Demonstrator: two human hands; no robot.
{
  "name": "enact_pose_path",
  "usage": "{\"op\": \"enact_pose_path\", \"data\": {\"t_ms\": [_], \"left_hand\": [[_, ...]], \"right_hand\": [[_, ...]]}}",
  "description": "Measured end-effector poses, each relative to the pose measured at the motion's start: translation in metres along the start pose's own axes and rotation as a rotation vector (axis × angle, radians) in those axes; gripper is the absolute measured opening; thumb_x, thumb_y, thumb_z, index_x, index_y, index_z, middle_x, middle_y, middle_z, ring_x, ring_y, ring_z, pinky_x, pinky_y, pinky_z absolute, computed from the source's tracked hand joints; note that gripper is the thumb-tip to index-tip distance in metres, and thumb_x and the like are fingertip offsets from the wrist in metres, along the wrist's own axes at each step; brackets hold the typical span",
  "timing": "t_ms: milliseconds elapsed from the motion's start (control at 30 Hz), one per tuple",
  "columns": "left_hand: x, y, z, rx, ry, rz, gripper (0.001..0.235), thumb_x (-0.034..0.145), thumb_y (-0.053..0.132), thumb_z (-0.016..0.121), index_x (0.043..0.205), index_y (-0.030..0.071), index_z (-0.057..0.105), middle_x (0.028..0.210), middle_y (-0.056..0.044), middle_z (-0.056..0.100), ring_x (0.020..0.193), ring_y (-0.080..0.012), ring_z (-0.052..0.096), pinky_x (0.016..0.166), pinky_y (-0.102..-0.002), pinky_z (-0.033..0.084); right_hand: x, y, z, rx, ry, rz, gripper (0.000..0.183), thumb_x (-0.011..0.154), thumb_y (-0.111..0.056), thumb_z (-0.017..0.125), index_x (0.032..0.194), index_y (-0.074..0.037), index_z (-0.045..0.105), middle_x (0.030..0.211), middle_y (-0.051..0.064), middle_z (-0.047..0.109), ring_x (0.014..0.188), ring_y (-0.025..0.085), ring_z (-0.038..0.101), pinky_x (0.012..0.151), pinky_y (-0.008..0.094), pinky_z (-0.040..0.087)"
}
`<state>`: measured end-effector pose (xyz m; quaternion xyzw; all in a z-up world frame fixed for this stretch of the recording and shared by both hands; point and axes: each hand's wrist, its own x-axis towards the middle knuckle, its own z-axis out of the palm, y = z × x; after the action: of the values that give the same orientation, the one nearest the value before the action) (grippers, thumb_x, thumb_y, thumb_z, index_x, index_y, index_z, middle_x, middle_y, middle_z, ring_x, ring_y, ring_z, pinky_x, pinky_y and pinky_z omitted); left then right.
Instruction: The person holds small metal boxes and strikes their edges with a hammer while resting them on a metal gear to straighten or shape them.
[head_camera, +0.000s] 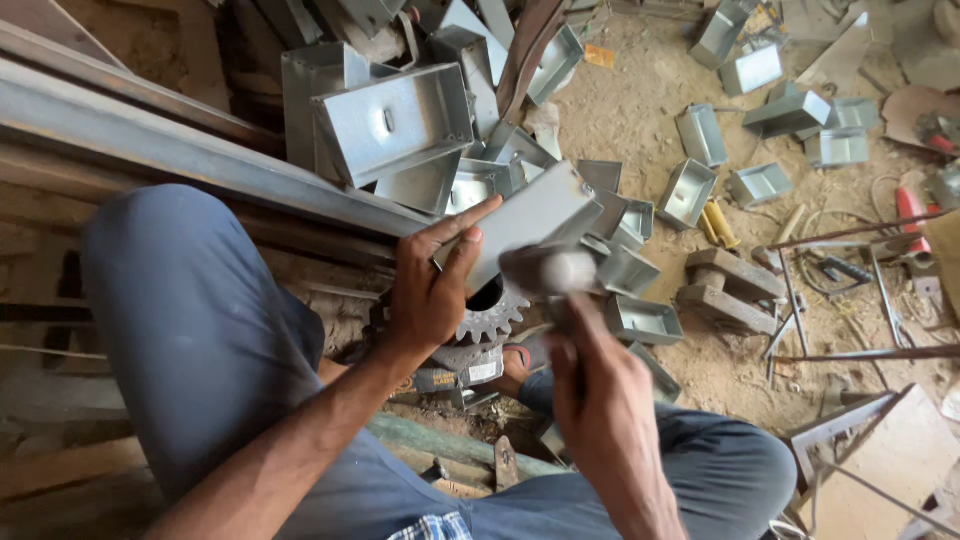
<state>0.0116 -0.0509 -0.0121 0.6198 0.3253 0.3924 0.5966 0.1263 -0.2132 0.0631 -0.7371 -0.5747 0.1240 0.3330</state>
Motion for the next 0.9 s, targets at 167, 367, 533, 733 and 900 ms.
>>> {"op": "enact_pose_path", "data": {"t_ms": [167,367,533,733,900], "left_hand": [[-0.003,-0.009,0.001,0.009,0.027,0.236,0.043,0.107,0.024,0.050,0.137,-0.002,0.066,0.130,-0.023,0.074,0.123,-0.0276,0.071,0.107,-0.038,0.054],[-0.002,-0.013,-0.001,0.057,0.024,0.162,0.046,0.104,0.033,0.049,0.136,0.003,0.066,0.129,-0.020,0.073,0.115,-0.0265,0.075,0.100,-0.037,0.058],[-0.024,0.002,-0.005,0.105,0.039,0.040,0.046,0.104,0.032,0.049,0.138,0.007,0.067,0.126,-0.016,0.077,0.102,-0.0273,0.074,0.093,-0.037,0.058],[-0.042,0.021,-0.007,0.111,0.095,0.129,0.043,0.106,0.028,0.049,0.136,0.003,0.067,0.130,-0.019,0.074,0.121,-0.0279,0.073,0.104,-0.037,0.054],[-0.040,0.020,-0.006,0.128,0.078,0.096,0.044,0.104,0.030,0.048,0.135,0.003,0.066,0.130,-0.019,0.073,0.117,-0.0279,0.074,0.103,-0.036,0.055]], "right_hand": [[-0.006,-0.011,-0.024,0.141,0.298,0.221,0.035,0.110,-0.024,0.050,0.130,0.004,0.050,0.070,0.004,0.056,0.053,0.007,0.050,0.045,0.024,0.036],[-0.006,-0.034,-0.037,0.342,0.530,0.249,0.039,0.114,-0.033,0.051,0.131,0.002,0.049,0.075,0.002,0.052,0.058,0.002,0.041,0.049,0.021,0.030],[-0.015,-0.025,-0.028,0.221,0.449,0.218,0.033,0.113,-0.030,0.049,0.119,0.003,0.049,0.073,0.003,0.055,0.056,0.005,0.048,0.048,0.024,0.036],[-0.016,0.009,-0.007,-0.073,0.037,0.168,0.030,0.105,-0.022,0.048,0.123,0.002,0.048,0.060,0.004,0.058,0.042,0.011,0.050,0.039,0.032,0.040],[-0.016,0.000,-0.043,-0.083,0.297,0.157,0.029,0.111,-0.023,0.044,0.127,0.001,0.048,0.071,0.005,0.061,0.051,0.011,0.058,0.042,0.030,0.045]]}}
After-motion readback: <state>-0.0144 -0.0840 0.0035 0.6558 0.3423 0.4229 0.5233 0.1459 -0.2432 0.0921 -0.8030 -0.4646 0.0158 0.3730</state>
